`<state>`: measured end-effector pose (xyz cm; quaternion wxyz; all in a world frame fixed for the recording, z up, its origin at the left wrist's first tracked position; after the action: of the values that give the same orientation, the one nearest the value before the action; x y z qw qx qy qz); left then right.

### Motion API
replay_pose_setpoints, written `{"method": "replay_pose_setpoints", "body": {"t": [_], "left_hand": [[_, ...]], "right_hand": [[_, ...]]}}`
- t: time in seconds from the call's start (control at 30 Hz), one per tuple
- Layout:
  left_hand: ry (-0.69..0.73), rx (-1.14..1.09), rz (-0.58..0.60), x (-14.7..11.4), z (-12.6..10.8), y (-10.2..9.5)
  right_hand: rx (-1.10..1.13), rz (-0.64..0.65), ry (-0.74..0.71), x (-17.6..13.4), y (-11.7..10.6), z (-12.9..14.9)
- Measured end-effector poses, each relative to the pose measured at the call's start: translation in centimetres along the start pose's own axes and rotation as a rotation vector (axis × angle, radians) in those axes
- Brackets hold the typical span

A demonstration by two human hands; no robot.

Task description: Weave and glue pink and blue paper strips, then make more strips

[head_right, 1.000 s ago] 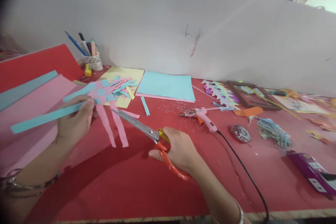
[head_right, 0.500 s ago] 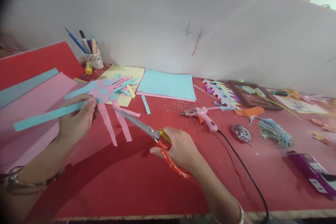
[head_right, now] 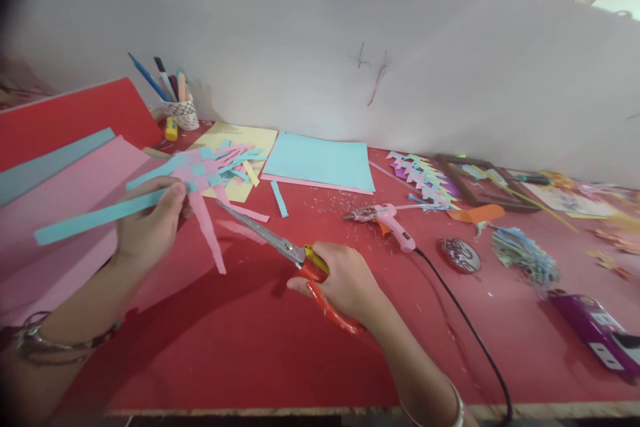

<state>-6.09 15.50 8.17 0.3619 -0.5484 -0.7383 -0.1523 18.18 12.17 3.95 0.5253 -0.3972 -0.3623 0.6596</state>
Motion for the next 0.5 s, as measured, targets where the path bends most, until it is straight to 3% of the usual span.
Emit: {"method": "replay_pose_setpoints", "body": {"t": [0.2, 0.5], "left_hand": [[-0.013, 0.000, -0.032, -0.2, 0.3, 0.0], [0.043, 0.051, -0.063, -0.5, -1.7, 0.4]], "right_hand": [[-0.045, 0.082, 0.016, -0.1, 0.6, 0.0], [-0.092, 0.125, -0.016, -0.4, 1.1, 0.1]]}}
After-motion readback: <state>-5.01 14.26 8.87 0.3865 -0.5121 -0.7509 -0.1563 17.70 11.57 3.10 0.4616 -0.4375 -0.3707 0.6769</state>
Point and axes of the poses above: each hand's wrist, its own x-axis towards the middle knuckle, its own y-axis out of the palm, z = x × y, the point moved 9 cm from there along x, towards the middle knuckle, and after that the axes turned 13 degrees about y, right-handed, at the moved point
